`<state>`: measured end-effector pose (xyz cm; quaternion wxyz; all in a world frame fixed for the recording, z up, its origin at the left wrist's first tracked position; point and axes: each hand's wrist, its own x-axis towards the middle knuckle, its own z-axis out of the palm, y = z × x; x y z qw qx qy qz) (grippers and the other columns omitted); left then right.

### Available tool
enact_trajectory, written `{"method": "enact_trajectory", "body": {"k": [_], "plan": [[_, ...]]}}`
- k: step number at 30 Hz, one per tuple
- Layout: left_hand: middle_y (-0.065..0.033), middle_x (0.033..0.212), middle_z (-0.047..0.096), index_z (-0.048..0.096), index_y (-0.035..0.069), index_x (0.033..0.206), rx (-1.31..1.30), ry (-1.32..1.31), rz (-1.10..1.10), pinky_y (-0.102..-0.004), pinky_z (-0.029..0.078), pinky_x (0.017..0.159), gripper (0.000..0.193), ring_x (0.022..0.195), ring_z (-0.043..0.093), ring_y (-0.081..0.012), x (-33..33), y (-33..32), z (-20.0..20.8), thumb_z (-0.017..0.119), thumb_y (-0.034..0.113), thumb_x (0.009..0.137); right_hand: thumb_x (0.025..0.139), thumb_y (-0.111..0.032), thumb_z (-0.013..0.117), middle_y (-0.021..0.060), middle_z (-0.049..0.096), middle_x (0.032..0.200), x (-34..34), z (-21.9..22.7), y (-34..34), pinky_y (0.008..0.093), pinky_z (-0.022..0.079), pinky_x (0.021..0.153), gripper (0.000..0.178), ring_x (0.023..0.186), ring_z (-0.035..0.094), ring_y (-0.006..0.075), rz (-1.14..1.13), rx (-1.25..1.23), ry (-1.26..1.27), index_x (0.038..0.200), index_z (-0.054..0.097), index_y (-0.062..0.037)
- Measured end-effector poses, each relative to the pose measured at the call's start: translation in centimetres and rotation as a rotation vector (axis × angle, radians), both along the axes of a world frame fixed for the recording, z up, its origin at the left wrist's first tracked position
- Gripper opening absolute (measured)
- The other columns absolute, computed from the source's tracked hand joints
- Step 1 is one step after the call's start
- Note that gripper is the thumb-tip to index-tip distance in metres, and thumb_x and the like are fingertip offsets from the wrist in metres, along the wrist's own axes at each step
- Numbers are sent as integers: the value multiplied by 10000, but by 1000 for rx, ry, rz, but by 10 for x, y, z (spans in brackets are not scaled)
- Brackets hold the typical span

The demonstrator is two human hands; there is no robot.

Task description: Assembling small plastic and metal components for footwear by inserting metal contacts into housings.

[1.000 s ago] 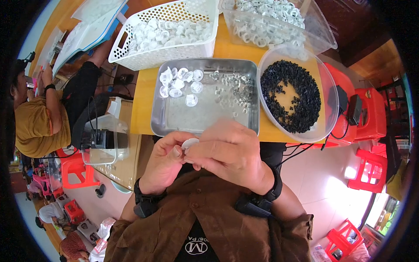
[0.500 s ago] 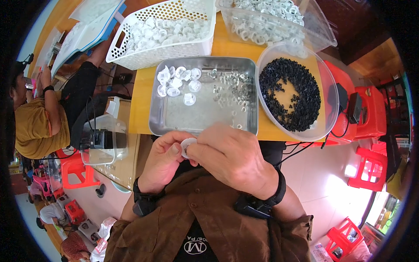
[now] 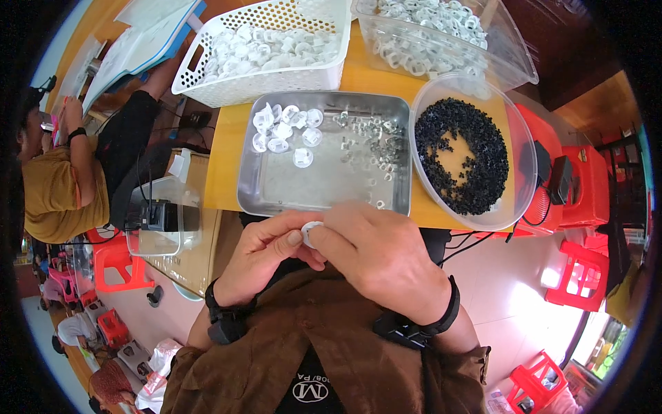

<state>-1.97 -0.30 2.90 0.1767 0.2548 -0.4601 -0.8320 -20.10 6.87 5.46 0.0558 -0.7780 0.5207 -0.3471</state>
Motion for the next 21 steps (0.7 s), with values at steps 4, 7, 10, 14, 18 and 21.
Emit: {"method": "enact_trajectory", "body": {"k": [4, 7, 10, 14, 18, 21], "plan": [[-101, 986, 628, 548, -8, 1199, -15, 15, -16, -286, 523, 768, 320, 843, 617, -150, 2, -2, -3, 521, 176, 939, 646, -64, 647, 51, 561, 784, -2, -4, 1, 295, 480, 540, 257, 676, 591, 212, 22, 2, -66, 901, 622, -44], [-108, 999, 628, 552, -11, 1190, 2, 63, -17, -294, 526, 765, 317, 841, 617, -154, 3, -1, -5, 540, 166, 928, 628, -54, 666, 44, 578, 756, 1, -3, 1, 289, 477, 521, 239, 634, 588, 206, -1, -36, -176, 865, 640, -56], [-127, 995, 624, 579, -38, 1130, -22, 71, 35, -330, 556, 711, 371, 825, 639, -197, 1, 1, -4, 607, 236, 882, 612, -41, 679, 40, 592, 746, 2, 0, 0, 282, 480, 519, 247, 633, 596, 193, -32, -86, -205, 856, 657, -63], [-132, 1024, 623, 582, -31, 1116, 17, 108, 34, -338, 560, 702, 366, 825, 643, -204, 1, 1, -9, 617, 242, 875, 609, -40, 681, 37, 598, 763, 1, -3, 0, 271, 480, 519, 258, 650, 602, 182, -11, -112, -198, 866, 668, -61], [-134, 1067, 618, 574, -17, 1138, 31, 106, 47, -344, 561, 701, 361, 838, 641, -205, 2, 3, -10, 610, 233, 882, 626, -53, 670, 46, 601, 792, 1, -6, 4, 272, 487, 524, 261, 668, 606, 184, -17, -111, -86, 887, 671, -65], [-124, 1011, 630, 546, -12, 1194, 136, 84, 71, -304, 536, 762, 319, 869, 622, -172, 0, 4, -9, 562, 137, 912, 637, -52, 660, 52, 602, 851, 2, -6, 4, 290, 508, 549, 300, 693, 613, 192, -13, -142, 43, 935, 666, -76]]}}
